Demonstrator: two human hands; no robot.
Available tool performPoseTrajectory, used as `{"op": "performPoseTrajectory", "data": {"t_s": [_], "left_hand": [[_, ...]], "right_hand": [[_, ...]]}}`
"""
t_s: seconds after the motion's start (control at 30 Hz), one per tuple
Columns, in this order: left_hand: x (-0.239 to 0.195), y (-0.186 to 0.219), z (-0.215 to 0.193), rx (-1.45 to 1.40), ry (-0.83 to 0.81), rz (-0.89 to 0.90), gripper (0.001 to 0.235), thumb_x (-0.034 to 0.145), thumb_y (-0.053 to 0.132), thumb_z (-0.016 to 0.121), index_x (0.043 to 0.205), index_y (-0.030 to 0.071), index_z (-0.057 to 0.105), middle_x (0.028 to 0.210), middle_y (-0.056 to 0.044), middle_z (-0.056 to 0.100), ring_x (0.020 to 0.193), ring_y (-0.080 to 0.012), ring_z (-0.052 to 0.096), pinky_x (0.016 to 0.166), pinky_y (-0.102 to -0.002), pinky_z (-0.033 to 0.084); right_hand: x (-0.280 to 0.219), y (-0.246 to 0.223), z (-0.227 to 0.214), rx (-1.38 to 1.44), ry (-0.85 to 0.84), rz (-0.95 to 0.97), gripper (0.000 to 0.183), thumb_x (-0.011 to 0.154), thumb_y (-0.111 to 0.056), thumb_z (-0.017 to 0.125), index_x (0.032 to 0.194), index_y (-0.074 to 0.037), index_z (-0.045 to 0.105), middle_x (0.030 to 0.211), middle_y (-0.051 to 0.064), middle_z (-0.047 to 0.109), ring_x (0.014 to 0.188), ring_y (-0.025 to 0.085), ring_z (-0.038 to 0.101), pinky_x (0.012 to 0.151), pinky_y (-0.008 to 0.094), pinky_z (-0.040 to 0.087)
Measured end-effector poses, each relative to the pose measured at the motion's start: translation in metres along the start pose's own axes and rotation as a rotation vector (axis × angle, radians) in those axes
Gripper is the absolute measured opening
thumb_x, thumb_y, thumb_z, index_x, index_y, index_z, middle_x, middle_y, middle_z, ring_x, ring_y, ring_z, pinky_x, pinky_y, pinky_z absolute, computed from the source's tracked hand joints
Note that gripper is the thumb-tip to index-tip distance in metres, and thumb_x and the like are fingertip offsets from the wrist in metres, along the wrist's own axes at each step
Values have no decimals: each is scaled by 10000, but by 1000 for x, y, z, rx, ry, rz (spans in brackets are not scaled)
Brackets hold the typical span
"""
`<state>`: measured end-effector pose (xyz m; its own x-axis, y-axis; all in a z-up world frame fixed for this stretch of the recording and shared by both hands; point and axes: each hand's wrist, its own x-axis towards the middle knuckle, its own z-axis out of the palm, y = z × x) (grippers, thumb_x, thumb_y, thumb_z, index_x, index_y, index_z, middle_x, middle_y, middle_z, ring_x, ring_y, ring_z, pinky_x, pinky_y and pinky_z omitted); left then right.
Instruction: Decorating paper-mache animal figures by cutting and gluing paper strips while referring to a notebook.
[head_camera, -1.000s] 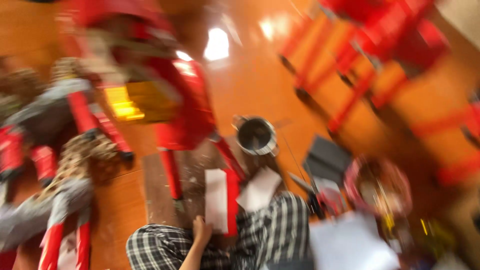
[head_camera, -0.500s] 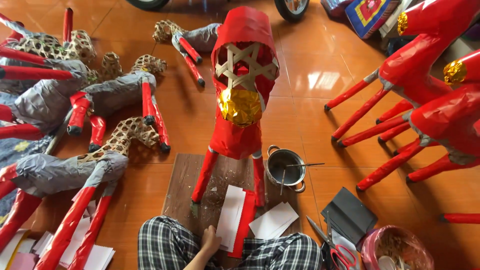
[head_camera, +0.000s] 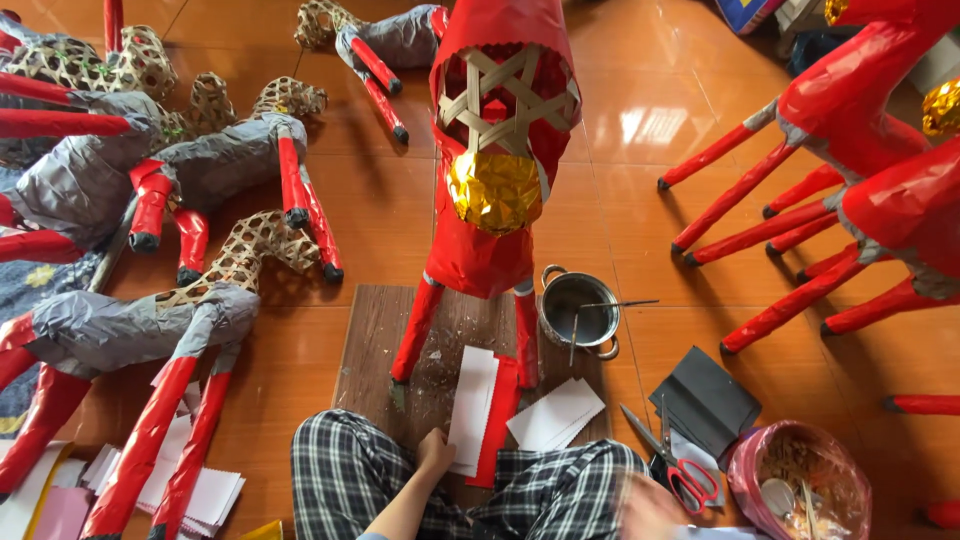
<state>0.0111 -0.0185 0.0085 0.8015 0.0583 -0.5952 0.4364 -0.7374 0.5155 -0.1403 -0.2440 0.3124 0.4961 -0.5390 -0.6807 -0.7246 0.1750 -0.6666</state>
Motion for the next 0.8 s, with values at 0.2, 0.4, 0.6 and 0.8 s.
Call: {"op": "performPoseTrajectory", "data": {"t_s": [0.2,0.4,0.6,0.8], "left_hand": [[14,-15,3,-117,68,80,142,680,295,653,774,190,632,785,11,688,754,-188,635,684,-344,446],[14,-12,-1,-218,-91,64,207,781,279,737,914,147,652,890,-18,709,706,-139,668,626,-292,504],[19,-11,10,-283,-130,54,184,787,226,749,915,126,663,791,-46,715,630,-153,674,545,-314,510],[1,-4,-5,-343,-58,14,350,700,276,638,970,59,687,865,-104,726,724,-220,678,624,-368,525]], "right_hand": [[-93,-126,57,409,-1182,-1010,118,825,56,738,829,-26,654,850,98,574,744,175,550,669,283,507],[-137,-177,61,1053,-1422,-1403,387,1009,-134,543,687,69,469,738,237,533,534,338,475,502,440,428],[-129,-207,43,1011,-1171,-1568,298,999,-147,595,735,-41,509,626,109,587,479,234,543,448,338,472],[60,-214,47,104,73,-1407,577,984,-487,450,547,-126,557,612,6,569,601,150,535,666,302,440]]}}
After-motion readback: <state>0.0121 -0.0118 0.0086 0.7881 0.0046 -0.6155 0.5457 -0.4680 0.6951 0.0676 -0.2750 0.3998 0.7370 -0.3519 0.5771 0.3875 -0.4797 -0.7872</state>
